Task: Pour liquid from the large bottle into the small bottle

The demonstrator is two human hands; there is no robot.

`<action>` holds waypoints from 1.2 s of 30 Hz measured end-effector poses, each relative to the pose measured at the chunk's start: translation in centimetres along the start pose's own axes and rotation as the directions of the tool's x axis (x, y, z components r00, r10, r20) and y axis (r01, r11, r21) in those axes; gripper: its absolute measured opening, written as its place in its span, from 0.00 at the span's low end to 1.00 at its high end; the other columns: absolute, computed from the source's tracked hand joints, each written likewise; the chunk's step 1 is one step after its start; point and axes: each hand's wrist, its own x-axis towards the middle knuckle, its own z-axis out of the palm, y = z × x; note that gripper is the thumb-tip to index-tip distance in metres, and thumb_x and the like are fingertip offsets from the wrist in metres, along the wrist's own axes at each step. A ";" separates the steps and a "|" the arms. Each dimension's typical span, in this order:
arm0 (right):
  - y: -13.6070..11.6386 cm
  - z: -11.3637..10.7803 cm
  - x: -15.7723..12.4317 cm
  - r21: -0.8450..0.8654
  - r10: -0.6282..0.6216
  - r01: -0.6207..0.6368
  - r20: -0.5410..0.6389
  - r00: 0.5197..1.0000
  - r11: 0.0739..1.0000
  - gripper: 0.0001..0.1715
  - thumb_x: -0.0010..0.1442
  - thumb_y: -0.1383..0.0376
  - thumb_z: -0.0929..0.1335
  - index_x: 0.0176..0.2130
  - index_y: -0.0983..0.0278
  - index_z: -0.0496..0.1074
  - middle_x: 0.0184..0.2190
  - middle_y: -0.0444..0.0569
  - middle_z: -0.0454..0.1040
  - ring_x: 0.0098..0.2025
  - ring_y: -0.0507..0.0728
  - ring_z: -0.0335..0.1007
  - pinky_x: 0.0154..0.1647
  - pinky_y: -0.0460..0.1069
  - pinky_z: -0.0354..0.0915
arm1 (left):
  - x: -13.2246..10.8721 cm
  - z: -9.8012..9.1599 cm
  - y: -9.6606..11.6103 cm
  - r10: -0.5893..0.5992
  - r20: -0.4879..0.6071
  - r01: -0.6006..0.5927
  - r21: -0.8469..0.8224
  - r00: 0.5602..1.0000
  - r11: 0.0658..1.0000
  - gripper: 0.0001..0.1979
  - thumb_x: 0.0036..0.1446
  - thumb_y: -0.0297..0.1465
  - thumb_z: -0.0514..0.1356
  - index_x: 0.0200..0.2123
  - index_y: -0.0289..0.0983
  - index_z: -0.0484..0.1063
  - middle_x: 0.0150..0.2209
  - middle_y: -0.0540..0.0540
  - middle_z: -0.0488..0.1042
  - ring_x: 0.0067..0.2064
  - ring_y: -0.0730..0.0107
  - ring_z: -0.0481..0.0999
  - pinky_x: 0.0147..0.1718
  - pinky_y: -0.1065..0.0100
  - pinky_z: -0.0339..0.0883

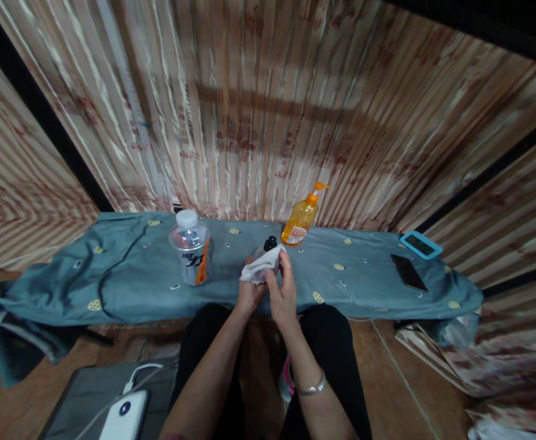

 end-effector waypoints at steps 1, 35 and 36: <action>0.1 0.2 0.6 0.009 0.024 -0.024 -0.007 1.000 1.000 0.37 0.72 0.47 0.65 0.71 0.61 0.61 0.71 0.60 0.64 0.71 0.68 0.63 0.70 0.70 0.61 | -0.2 -0.1 0.0 -0.022 0.013 0.022 -0.001 1.000 1.000 0.29 0.48 0.32 0.70 0.55 0.39 0.74 0.49 0.43 0.84 0.53 0.51 0.83 0.54 0.56 0.77; 4.0 -0.7 8.2 0.381 0.497 -0.633 0.400 0.770 0.674 0.23 0.70 0.48 0.69 0.49 0.65 0.75 0.43 0.48 0.79 0.40 0.54 0.77 0.43 0.54 0.76 | 0.3 -1.7 0.4 0.015 -0.149 0.024 0.257 0.989 0.966 0.27 0.49 0.43 0.75 0.48 0.39 0.72 0.48 0.41 0.78 0.53 0.51 0.80 0.57 0.51 0.73; 4.2 -0.7 7.6 0.396 0.511 -0.617 0.347 0.787 0.680 0.23 0.70 0.48 0.69 0.49 0.65 0.75 0.42 0.48 0.78 0.39 0.54 0.77 0.42 0.53 0.75 | 0.2 -1.8 0.3 0.046 -0.137 -0.007 0.273 0.989 0.962 0.24 0.54 0.43 0.72 0.48 0.39 0.72 0.47 0.41 0.78 0.52 0.52 0.80 0.56 0.51 0.74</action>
